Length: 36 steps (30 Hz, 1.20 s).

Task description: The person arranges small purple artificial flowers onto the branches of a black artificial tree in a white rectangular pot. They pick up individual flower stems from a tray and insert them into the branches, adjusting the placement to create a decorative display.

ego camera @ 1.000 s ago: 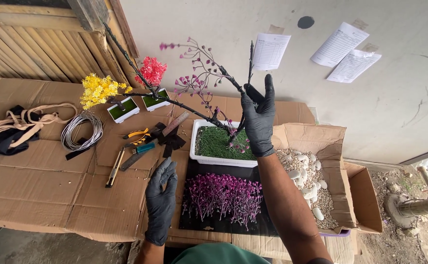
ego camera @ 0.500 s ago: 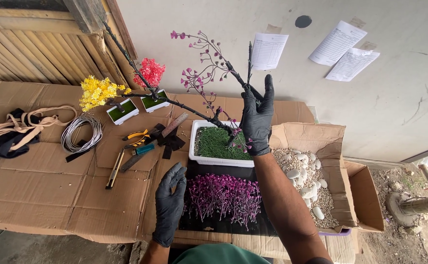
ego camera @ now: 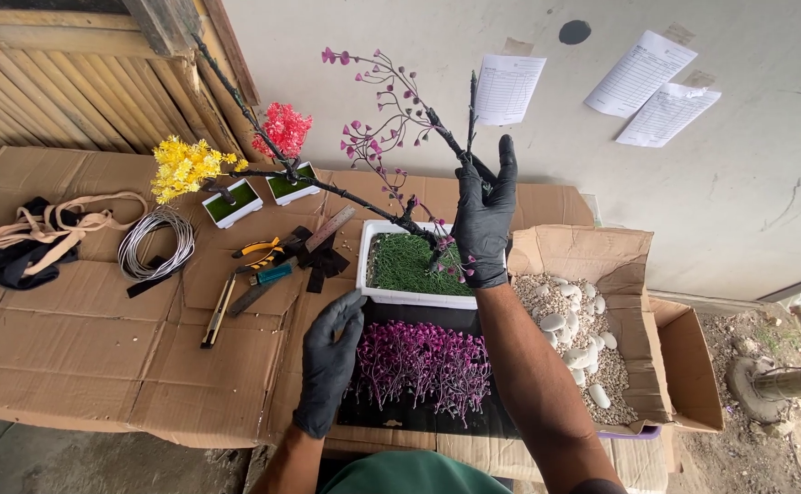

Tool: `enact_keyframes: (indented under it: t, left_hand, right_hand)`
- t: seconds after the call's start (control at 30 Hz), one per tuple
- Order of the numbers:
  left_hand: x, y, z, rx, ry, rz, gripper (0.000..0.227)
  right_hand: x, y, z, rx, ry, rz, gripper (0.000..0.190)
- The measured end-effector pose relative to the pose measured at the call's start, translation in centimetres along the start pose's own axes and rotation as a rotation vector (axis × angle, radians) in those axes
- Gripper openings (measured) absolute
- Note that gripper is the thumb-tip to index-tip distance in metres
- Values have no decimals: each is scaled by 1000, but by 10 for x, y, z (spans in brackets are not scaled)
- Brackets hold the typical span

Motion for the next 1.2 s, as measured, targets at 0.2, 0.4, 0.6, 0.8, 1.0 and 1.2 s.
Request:
enact_keyframes:
  t: [0.2,0.4,0.6,0.8,1.0,1.2]
  left_hand:
    - [87,-39,32,58,-24,349,36]
    - [118,-79,57,61,43,380,41]
    - [133,-97,66,-77,332,36,46]
    - [88,-136,59,-141,405,-1,34]
    - [72,-123,49,-17,672,-18,27]
    - [50,-129,50,-53,921,-87,23]
  right_hand:
    - [14,-8,-7,-8,99,27,65]
    - [-1,0,-5,6,88,9,65]
    - [3,-5,-5,9,104,-1,63]
    - [7,-4,-5,5,118,7,62]
    - [1,0,-3,12,104,6,61]
    - [2,-1,-4,1,104,13,62]
Point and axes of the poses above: each hand's wrist, its own y-axis away from the middle knuckle, its own z-axis out of the palm, x = y × z, the point moved 2 cm from there along -y, towards the middle knuckle, and after that the axes turned 1 degree about -y, right-handed, at the moved point
